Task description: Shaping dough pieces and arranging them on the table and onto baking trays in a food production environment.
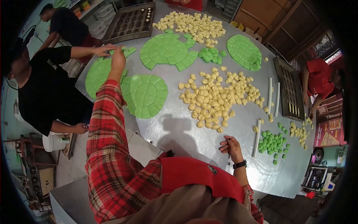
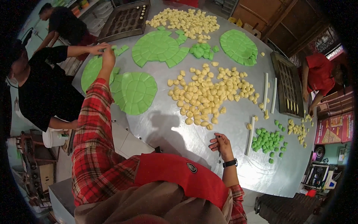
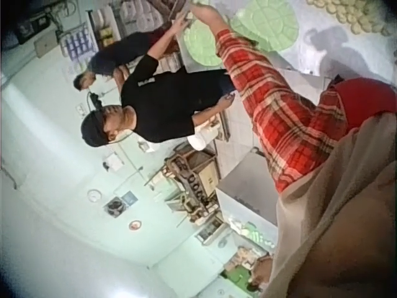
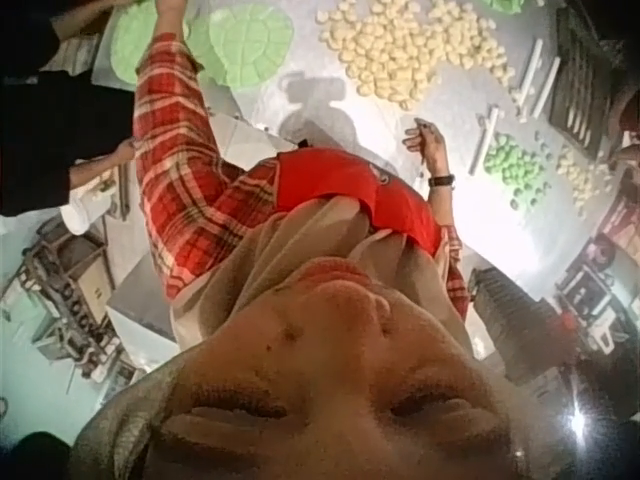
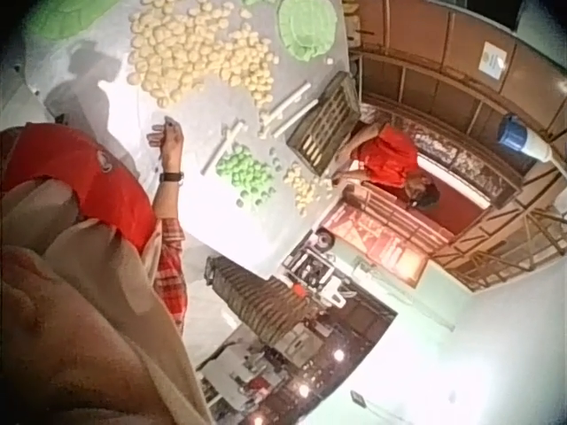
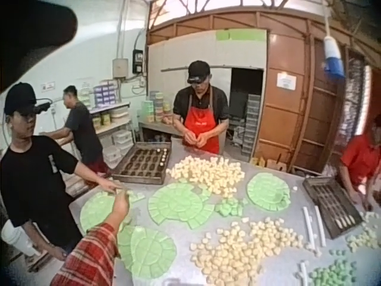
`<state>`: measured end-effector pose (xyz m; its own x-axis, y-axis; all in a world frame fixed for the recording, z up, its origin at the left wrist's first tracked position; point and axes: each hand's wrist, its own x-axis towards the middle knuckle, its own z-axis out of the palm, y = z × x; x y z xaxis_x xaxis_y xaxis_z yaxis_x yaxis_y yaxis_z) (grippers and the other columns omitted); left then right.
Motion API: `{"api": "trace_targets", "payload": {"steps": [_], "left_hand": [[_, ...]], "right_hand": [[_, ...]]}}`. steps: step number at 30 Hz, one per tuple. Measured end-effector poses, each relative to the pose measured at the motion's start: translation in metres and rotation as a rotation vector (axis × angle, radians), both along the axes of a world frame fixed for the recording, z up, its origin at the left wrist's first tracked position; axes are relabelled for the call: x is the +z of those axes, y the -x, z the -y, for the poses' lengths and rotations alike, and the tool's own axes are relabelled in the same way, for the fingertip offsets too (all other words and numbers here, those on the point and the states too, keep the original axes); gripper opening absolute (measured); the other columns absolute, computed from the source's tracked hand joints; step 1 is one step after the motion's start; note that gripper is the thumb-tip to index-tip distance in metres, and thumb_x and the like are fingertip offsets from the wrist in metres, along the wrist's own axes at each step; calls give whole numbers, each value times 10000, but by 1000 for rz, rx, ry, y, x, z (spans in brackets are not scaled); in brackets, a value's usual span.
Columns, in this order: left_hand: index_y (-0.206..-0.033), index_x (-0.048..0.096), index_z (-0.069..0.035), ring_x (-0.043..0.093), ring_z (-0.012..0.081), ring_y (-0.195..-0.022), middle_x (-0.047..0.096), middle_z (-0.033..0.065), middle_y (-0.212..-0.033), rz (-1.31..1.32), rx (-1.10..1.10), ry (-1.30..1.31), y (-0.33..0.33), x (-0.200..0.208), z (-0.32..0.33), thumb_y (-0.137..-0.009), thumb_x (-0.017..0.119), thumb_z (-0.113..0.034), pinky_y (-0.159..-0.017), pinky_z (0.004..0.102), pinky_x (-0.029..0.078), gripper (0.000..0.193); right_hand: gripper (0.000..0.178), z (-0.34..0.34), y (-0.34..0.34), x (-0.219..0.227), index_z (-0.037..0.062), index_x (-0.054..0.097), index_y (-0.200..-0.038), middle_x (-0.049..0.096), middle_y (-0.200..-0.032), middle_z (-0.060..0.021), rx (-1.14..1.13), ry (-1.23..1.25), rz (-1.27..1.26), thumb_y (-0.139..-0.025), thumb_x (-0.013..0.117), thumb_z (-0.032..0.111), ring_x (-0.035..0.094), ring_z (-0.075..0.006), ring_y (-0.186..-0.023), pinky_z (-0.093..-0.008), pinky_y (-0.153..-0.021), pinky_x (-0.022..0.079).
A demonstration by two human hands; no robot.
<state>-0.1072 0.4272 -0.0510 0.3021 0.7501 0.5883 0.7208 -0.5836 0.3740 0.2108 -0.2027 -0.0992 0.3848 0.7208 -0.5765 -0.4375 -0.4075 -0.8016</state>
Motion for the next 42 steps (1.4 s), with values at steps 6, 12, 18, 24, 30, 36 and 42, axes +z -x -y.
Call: {"api": "trace_targets", "payload": {"steps": [6, 12, 18, 24, 30, 36, 42], "left_hand": [[-1260, 504, -5, 598, 204, -853, 646, 127, -984, 189, -528, 401, -95, 35, 130, -825, 686, -172, -769, 341, 491, 500], [-998, 634, 19, 524, 96, -715, 638, 39, -842, -459, -1191, 1081, -118, 52, 383, -895, 544, -62, -627, 258, 458, 159], [-917, 607, 37, 493, 69, -688, 592, 30, -731, -305, -1112, 1275, -128, 42, 450, -932, 490, -83, -581, 236, 423, 168], [-920, 614, 9, 486, 57, -673, 569, -15, -726, 120, -1048, 1491, -141, 7, 513, -935, 501, -90, -582, 225, 416, 150], [-1169, 558, 41, 508, 374, -1152, 561, 208, -1205, -385, -907, 449, -127, -63, 553, -825, 494, -36, -955, 473, 403, 358], [-1281, 475, 39, 408, 345, -1287, 457, 196, -1365, -197, -1068, 310, -198, -100, 583, -866, 478, -90, -1093, 452, 288, 435], [-1244, 546, -33, 385, 350, -1309, 451, 150, -1390, -412, -865, 290, -179, -56, 584, -858, 545, -107, -1090, 483, 271, 393]], "right_hand": [[295, -39, 33, 25, 35, 508, -1211, 606, -1139, -161, 142, -203, 731, -919, 530, 76, 616, -262, -1029, -341, -831, 517], [506, -77, 76, 117, 42, 450, -1280, 408, -1391, -202, 547, -576, 1535, -802, 609, 86, 519, -354, -1137, -416, -921, 462], [316, -21, 71, 103, 25, 504, -1119, 588, -969, -144, 640, -315, 1345, -842, 606, 136, 604, -301, -861, -391, -673, 514], [74, 52, 35, 107, 17, 555, -860, 573, -707, -174, 592, -350, 1221, -826, 559, 83, 586, -355, -657, -427, -611, 478], [268, 165, -7, 16, 29, 585, -1030, 615, -1064, -164, 337, -165, 1282, -769, 564, 83, 590, -343, -994, -396, -829, 494], [603, 112, 18, -9, -45, 419, -1311, 369, -1409, -205, 563, -132, 1410, -796, 620, 196, 339, -378, -1320, -477, -1101, 274], [416, 141, -20, -8, -13, 521, -1233, 451, -1360, -173, 603, -120, 1608, -843, 542, 130, 379, -337, -1300, -473, -1073, 312]]}}
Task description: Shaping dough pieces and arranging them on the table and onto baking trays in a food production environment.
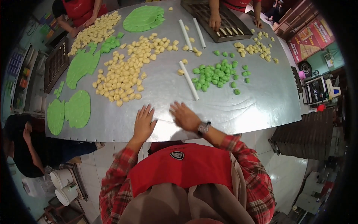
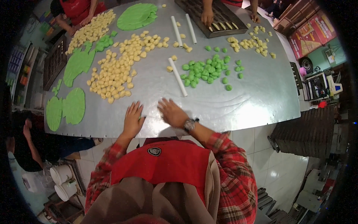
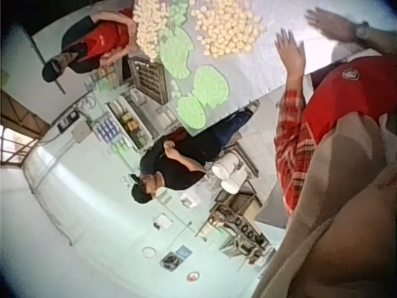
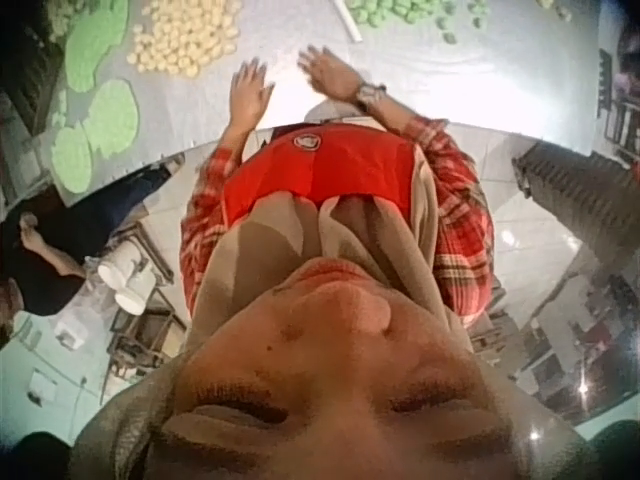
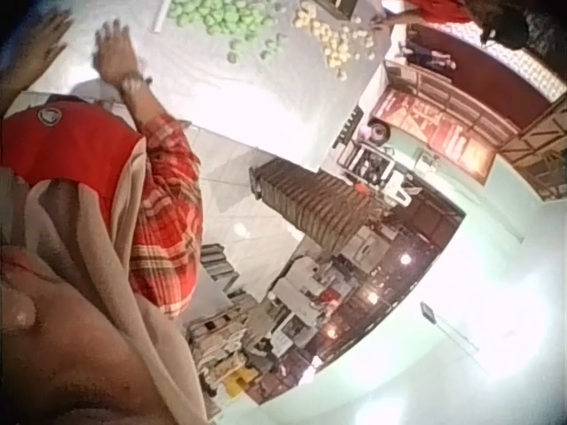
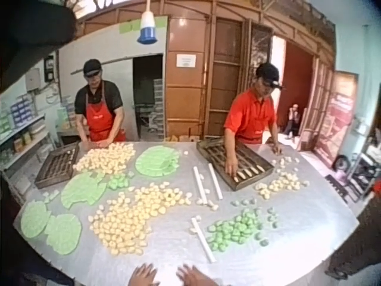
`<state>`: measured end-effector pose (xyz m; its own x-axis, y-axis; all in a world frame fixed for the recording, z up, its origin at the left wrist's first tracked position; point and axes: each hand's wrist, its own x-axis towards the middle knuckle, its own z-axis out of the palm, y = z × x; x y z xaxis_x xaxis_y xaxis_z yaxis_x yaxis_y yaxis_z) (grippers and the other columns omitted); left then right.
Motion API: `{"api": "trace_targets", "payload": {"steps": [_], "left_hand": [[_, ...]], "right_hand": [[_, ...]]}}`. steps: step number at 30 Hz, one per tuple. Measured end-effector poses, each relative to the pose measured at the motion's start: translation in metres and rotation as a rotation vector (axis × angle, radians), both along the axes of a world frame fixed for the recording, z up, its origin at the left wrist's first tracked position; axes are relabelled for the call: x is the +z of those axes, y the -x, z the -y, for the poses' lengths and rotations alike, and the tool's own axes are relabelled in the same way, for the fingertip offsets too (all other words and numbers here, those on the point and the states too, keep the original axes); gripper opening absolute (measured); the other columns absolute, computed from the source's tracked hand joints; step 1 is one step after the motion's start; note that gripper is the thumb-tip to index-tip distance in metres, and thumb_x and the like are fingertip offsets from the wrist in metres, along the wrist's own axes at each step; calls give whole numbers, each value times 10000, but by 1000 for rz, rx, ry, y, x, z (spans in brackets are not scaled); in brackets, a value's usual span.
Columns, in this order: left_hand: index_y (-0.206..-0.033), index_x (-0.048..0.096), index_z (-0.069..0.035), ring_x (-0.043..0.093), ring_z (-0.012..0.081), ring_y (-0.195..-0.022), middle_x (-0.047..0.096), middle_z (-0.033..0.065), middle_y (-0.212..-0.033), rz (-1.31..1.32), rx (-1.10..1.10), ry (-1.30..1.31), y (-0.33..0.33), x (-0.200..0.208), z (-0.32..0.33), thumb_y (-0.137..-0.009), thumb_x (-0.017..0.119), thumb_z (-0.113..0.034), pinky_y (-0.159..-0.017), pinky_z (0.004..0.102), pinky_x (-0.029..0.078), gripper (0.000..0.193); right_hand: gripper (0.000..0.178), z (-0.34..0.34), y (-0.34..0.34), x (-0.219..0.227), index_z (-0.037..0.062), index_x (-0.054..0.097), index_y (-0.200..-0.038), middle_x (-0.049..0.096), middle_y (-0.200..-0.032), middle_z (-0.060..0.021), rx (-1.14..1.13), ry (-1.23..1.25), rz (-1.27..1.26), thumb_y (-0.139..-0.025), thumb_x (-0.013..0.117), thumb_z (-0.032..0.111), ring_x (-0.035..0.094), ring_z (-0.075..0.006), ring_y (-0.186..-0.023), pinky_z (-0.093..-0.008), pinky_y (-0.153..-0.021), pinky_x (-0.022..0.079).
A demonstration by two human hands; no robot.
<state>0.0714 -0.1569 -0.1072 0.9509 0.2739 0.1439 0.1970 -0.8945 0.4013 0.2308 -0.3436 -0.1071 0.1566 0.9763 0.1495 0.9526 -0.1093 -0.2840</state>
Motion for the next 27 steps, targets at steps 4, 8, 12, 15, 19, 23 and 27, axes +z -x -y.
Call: {"api": "trace_targets", "payload": {"steps": [4, 8, 12, 15, 19, 23, 27], "left_hand": [[-1297, 498, -20, 394, 346, -1313, 434, 181, -1398, 38, -6, 329, 44, -16, 16, -858, 506, 2, -1101, 418, 283, 440], [-1457, 203, -2, 363, 255, -1328, 302, 194, -1475, 256, 197, 1474, -9, -17, 68, -958, 388, -16, -1073, 330, 323, 532], [-1496, 124, -83, 298, 257, -1368, 286, 171, -1495, 205, -144, 1654, -48, 5, 96, -948, 512, -108, -1100, 317, 257, 672], [-1439, 302, -55, 304, 201, -1352, 314, 131, -1482, 76, -143, 832, -40, 11, 51, -917, 538, -57, -1075, 317, 301, 573], [-1271, 496, -12, 523, 194, -1161, 551, 126, -1269, 164, 180, 941, -36, 39, 11, -889, 561, -52, -948, 311, 441, 389], [-1168, 576, -33, 605, 168, -908, 641, 102, -1057, 177, 140, 804, -33, 7, -1, -891, 536, -46, -794, 280, 488, 280], [-1000, 653, -49, 625, 292, -846, 663, 145, -932, 287, 3, 353, -41, 1, 8, -774, 553, 17, -746, 382, 494, 256]], "right_hand": [[468, 64, 16, -25, 39, 498, -1274, 495, -1262, -177, 115, 48, -438, -818, 581, 101, 510, -340, -1138, -429, -952, 428], [437, 22, 33, 34, 48, 513, -1214, 558, -1114, -155, -146, -342, -528, -792, 615, 106, 546, -363, -1025, -419, -861, 471], [287, 34, -22, 23, 48, 553, -1074, 588, -969, -150, -213, -275, -367, -794, 595, 89, 587, -357, -862, -416, -737, 493], [347, 74, -95, 43, 35, 585, -1140, 574, -1109, -181, -519, -427, -71, -797, 591, 90, 537, -369, -1019, -439, -866, 437], [286, 100, -156, 48, 54, 622, -1093, 597, -1113, -170, -668, -265, 242, -811, 575, 48, 550, -361, -1031, -434, -878, 443], [197, 69, -178, 40, 49, 622, -991, 623, -958, -145, -596, -254, -3, -798, 587, 66, 584, -334, -903, -427, -745, 486], [261, 22, -177, 35, 64, 596, -1074, 600, -966, -118, -506, -168, 82, -815, 603, 95, 586, -317, -909, -408, -738, 498]]}}
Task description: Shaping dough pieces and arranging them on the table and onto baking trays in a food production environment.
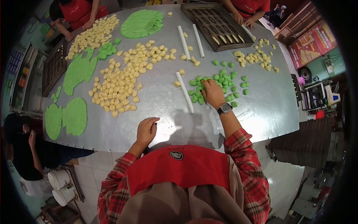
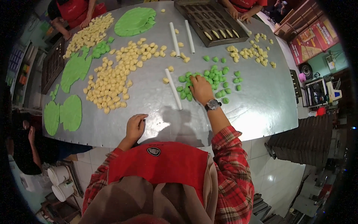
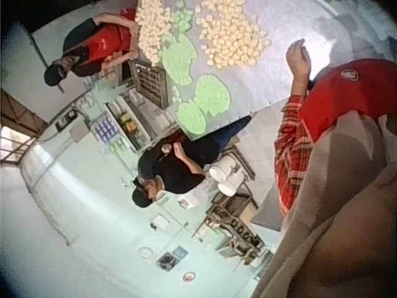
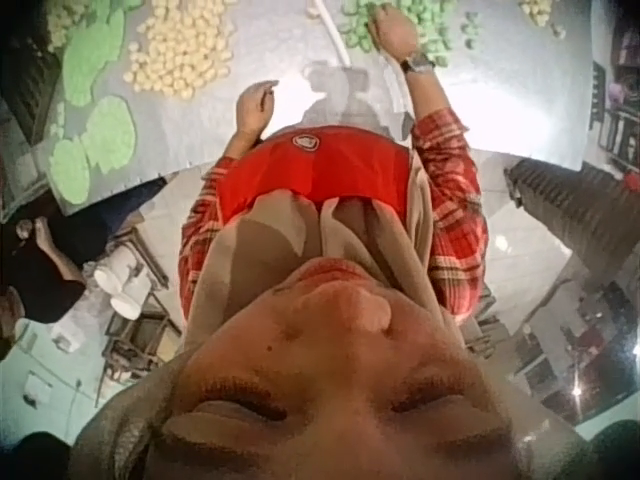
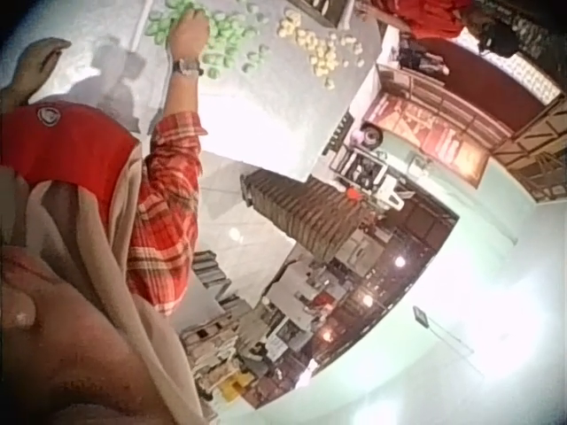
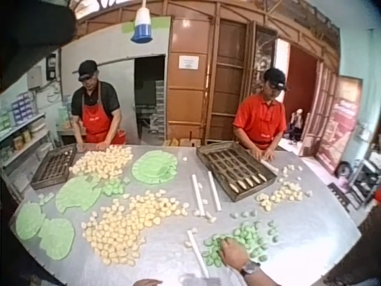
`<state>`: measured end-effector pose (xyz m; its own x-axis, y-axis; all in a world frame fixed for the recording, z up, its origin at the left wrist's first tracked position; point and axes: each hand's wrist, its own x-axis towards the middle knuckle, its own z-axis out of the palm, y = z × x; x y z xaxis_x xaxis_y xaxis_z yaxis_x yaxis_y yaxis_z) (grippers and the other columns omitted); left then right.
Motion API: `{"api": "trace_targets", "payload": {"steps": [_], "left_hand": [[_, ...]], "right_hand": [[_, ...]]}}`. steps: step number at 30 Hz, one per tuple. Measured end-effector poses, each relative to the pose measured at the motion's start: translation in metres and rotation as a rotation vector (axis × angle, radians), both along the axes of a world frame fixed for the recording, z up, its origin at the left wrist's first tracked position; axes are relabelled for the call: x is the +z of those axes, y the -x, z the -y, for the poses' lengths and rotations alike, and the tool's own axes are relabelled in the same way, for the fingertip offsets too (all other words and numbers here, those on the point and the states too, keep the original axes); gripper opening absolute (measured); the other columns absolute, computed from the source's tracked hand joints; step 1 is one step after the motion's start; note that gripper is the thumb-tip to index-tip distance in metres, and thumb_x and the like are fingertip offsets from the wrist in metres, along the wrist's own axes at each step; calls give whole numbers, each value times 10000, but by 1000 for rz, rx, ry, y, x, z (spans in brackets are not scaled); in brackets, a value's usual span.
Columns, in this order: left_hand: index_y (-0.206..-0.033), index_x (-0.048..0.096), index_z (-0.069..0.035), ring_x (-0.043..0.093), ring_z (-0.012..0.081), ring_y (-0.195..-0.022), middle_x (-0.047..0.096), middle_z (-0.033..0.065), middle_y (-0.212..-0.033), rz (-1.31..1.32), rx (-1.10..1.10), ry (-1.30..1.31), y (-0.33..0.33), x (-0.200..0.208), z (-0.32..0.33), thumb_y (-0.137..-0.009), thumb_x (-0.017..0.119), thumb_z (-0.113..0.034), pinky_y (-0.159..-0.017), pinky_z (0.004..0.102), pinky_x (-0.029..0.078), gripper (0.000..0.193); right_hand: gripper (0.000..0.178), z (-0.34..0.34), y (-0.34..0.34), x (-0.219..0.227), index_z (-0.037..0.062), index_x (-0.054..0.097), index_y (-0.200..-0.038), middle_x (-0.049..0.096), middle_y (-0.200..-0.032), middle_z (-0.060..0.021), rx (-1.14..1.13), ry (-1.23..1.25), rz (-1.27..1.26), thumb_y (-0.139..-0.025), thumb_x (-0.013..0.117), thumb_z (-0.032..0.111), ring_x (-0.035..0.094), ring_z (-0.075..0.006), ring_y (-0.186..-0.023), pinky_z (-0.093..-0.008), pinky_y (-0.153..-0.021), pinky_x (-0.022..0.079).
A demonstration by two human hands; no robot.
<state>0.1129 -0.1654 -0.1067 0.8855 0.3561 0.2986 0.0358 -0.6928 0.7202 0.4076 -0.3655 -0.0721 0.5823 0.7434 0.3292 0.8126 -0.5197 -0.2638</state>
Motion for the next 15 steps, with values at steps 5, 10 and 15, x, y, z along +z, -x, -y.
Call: {"api": "trace_targets", "payload": {"steps": [5, 10, 15], "left_hand": [[-997, 650, -36, 617, 319, -832, 655, 153, -938, 19, 8, 30, -4, -4, 0, -747, 539, 37, -758, 389, 490, 283], [-984, 651, -27, 625, 314, -858, 664, 147, -946, -17, 34, 10, -9, 3, 2, -754, 543, 36, -767, 394, 496, 262], [-973, 651, -27, 628, 313, -860, 664, 146, -936, -15, 73, -40, -5, -2, 1, -745, 542, 48, -766, 394, 500, 263]], "right_hand": [[219, -1, -74, -19, 27, 629, -1037, 639, -959, -171, -25, -80, -473, -840, 552, 83, 585, -337, -955, -414, -745, 504], [264, -2, -153, -13, 25, 634, -1093, 641, -1024, -219, -42, -210, -359, -903, 497, 147, 596, -353, -992, -423, -804, 501], [234, -15, -94, 38, 22, 612, -1000, 618, -1087, -177, -125, 318, -385, -867, 579, 211, 566, -347, -1050, -425, -811, 491]]}}
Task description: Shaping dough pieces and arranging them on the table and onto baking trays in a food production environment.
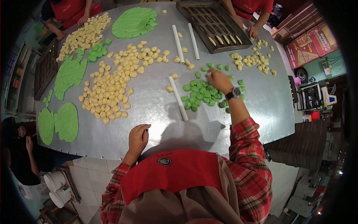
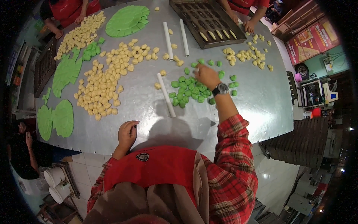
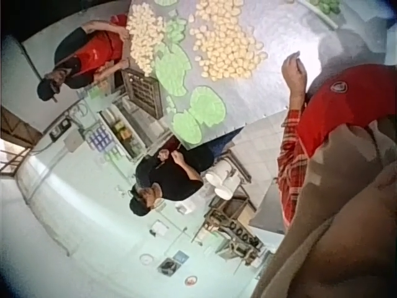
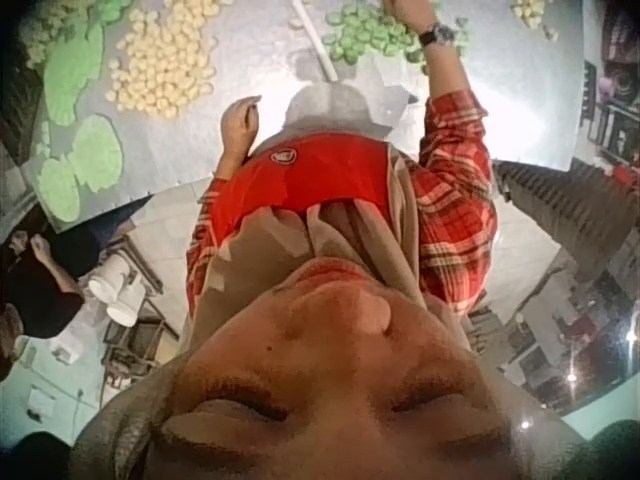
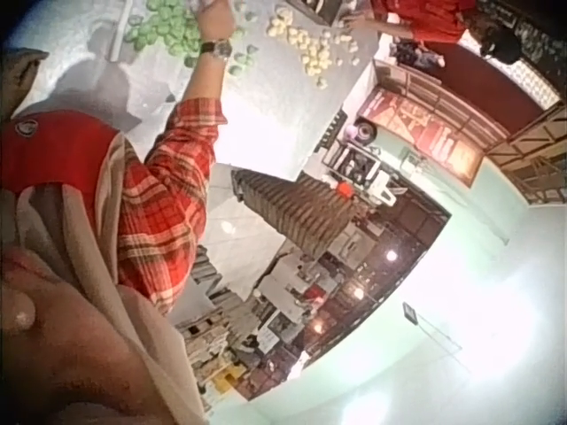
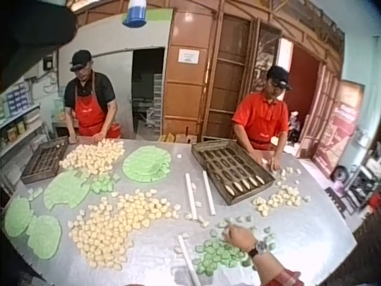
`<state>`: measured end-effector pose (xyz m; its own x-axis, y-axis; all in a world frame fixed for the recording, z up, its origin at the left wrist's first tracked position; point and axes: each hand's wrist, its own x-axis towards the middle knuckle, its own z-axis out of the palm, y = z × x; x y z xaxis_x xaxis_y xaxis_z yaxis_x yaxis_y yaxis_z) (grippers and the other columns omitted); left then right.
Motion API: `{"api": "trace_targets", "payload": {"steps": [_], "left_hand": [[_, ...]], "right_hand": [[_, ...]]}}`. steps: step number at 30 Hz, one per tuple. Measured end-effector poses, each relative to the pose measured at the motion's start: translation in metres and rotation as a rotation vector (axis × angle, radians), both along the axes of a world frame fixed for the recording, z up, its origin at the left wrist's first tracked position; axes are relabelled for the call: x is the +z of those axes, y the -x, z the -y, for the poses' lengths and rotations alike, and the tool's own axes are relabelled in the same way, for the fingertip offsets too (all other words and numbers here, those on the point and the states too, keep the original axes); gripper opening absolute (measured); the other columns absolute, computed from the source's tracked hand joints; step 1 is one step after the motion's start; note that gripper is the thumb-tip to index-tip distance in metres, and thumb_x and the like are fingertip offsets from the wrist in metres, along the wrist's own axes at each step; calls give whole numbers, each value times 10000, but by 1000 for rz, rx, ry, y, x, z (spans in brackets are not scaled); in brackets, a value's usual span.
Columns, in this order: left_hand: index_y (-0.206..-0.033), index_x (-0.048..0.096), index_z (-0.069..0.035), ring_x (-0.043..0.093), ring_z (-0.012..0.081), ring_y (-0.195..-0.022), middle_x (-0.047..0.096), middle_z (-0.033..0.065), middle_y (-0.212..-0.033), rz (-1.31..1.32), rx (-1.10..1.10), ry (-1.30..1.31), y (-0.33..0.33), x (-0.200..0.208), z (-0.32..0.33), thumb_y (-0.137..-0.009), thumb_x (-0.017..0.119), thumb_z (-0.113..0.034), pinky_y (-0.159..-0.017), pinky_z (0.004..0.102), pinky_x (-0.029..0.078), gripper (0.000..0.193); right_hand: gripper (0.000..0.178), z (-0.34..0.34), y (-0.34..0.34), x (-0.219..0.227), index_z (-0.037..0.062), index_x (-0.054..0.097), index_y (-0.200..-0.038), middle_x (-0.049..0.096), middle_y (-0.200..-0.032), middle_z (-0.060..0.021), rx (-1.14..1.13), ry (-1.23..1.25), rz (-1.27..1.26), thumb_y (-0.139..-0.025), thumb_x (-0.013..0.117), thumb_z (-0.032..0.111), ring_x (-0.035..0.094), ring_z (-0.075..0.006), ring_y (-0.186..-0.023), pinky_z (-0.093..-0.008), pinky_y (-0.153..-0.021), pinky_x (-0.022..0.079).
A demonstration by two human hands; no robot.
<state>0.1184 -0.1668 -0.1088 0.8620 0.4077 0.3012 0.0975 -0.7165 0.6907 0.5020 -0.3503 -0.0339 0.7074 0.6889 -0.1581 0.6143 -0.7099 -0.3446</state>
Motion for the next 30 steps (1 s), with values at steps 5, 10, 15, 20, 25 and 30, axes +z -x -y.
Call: {"api": "trace_targets", "payload": {"steps": [5, 10, 15, 20, 25, 30], "left_hand": [[-961, 650, -30, 630, 317, -858, 663, 143, -924, 7, 4, 1, -7, 7, 3, -737, 550, 59, -762, 393, 502, 260], [-951, 649, -32, 630, 311, -844, 663, 137, -916, -12, -2, 27, -10, 5, 4, -732, 554, 56, -756, 390, 502, 254], [-943, 648, -32, 628, 309, -836, 662, 135, -912, -19, 23, 13, -7, 1, 4, -731, 557, 47, -756, 391, 500, 243], [-942, 649, -26, 626, 310, -843, 661, 138, -912, -21, 13, 13, -6, 0, 5, -760, 549, 61, -757, 367, 495, 225], [-943, 650, -40, 628, 312, -841, 663, 132, -910, -30, 30, 9, -8, 3, 8, -734, 563, 36, -761, 393, 498, 239], [-937, 650, -42, 627, 308, -842, 665, 127, -914, -26, 32, 0, -8, 0, 4, -733, 563, 37, -760, 391, 498, 235]], "right_hand": [[164, 43, 43, -18, 48, 611, -903, 581, -992, -138, 264, 40, 254, -811, 626, 183, 577, -327, -962, -421, -772, 491], [204, 68, -17, -46, 38, 610, -980, 616, -947, -153, -13, -396, 30, -847, 592, 192, 610, -325, -849, -441, -737, 496], [215, 50, 4, -25, 20, 591, -1027, 634, -952, -188, -21, -375, -6, -878, 546, 168, 614, -353, -851, -436, -735, 492], [232, 59, 20, -51, 10, 595, -1047, 639, -921, -209, 227, -72, 248, -869, 543, 149, 613, -377, -891, -417, -738, 494], [301, 56, -50, -42, -8, 585, -1135, 633, -1023, -251, -67, -624, -42, -929, 489, 189, 615, -393, -951, -397, -818, 492], [348, 64, -60, -30, 6, 575, -1129, 634, -1031, -234, -161, -457, 16, -916, 530, 276, 606, -401, -952, -427, -811, 494]]}}
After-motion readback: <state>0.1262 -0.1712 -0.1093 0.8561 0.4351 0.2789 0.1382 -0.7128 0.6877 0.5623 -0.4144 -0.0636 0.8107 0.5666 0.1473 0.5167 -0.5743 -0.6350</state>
